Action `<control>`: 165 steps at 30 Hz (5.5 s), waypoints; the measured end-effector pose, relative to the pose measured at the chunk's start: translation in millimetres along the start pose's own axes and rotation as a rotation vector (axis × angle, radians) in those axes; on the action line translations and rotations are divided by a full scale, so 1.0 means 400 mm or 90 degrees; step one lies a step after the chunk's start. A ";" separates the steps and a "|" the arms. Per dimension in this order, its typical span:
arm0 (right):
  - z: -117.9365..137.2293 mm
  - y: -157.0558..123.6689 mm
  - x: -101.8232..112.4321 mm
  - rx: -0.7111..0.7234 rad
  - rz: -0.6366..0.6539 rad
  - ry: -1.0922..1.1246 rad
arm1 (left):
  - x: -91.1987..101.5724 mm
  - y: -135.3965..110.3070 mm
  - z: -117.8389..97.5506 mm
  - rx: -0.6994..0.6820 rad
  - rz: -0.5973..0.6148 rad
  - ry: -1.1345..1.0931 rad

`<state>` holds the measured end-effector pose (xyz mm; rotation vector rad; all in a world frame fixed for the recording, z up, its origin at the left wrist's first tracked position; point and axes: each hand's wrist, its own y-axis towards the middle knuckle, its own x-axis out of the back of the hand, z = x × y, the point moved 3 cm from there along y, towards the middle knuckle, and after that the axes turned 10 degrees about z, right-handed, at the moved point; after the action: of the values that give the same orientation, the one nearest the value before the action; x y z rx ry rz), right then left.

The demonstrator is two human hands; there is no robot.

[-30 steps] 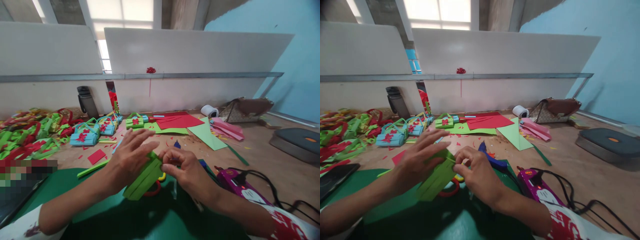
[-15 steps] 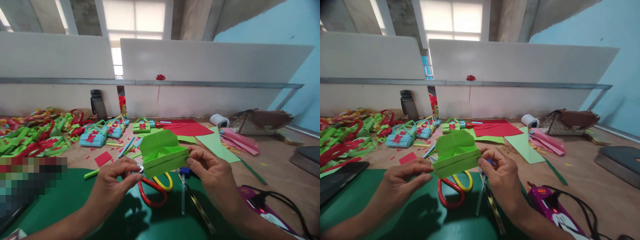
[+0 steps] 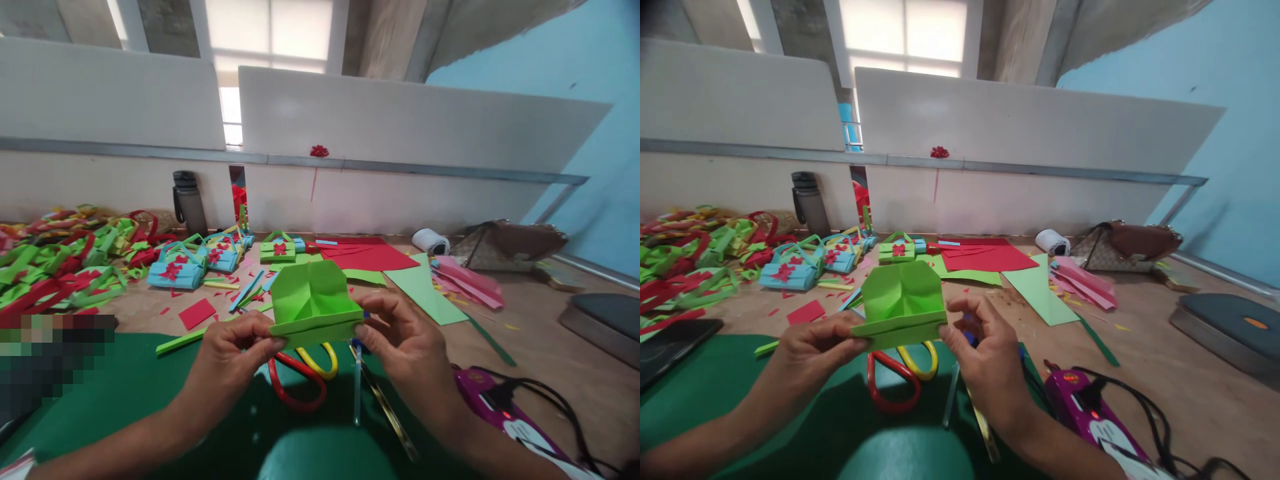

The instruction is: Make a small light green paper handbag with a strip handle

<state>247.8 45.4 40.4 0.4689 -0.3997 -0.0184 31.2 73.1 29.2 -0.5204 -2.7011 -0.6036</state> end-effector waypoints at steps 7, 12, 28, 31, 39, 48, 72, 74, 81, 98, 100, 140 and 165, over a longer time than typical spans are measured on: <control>0.073 -0.033 0.000 0.333 0.026 -0.426 | 0.009 0.005 -0.016 -0.191 0.002 0.184; 0.091 -0.036 -0.025 0.340 0.125 -0.558 | -0.002 0.002 -0.026 -0.253 0.013 0.281; 0.059 -0.027 -0.078 0.128 0.255 -0.618 | -0.045 -0.012 -0.018 -0.284 0.062 0.238; 0.053 -0.024 -0.080 0.131 0.250 -0.612 | -0.045 -0.014 -0.017 -0.281 0.066 0.239; 0.048 -0.034 -0.081 0.170 0.319 -0.567 | -0.040 0.001 -0.014 -0.239 0.169 0.163; 0.045 -0.026 -0.080 0.092 0.296 -0.471 | -0.045 -0.006 -0.007 -0.264 0.147 0.168; 0.049 -0.030 -0.037 0.161 0.181 -0.597 | -0.015 0.001 0.004 -0.258 0.111 0.216; 0.045 -0.028 -0.031 0.142 0.182 -0.596 | -0.010 0.004 -0.002 -0.272 0.107 0.236; 0.028 -0.022 -0.033 0.129 0.192 -0.632 | -0.002 0.005 -0.015 -0.287 0.076 0.291; 0.018 -0.022 -0.022 0.154 0.181 -0.603 | 0.012 0.013 0.004 -0.339 0.106 0.289; 0.017 -0.022 -0.023 0.154 0.191 -0.596 | 0.014 0.015 0.004 -0.323 0.128 0.272; 0.021 -0.017 -0.016 0.091 0.152 -0.310 | -0.034 0.017 0.047 0.002 0.146 -0.151; 0.038 -0.021 -0.023 0.189 0.185 -0.439 | -0.009 -0.015 0.002 -0.318 0.001 0.119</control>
<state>234.2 32.1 45.8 0.6900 -1.1569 0.1678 31.7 67.3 25.1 -0.5503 -2.3648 -1.2718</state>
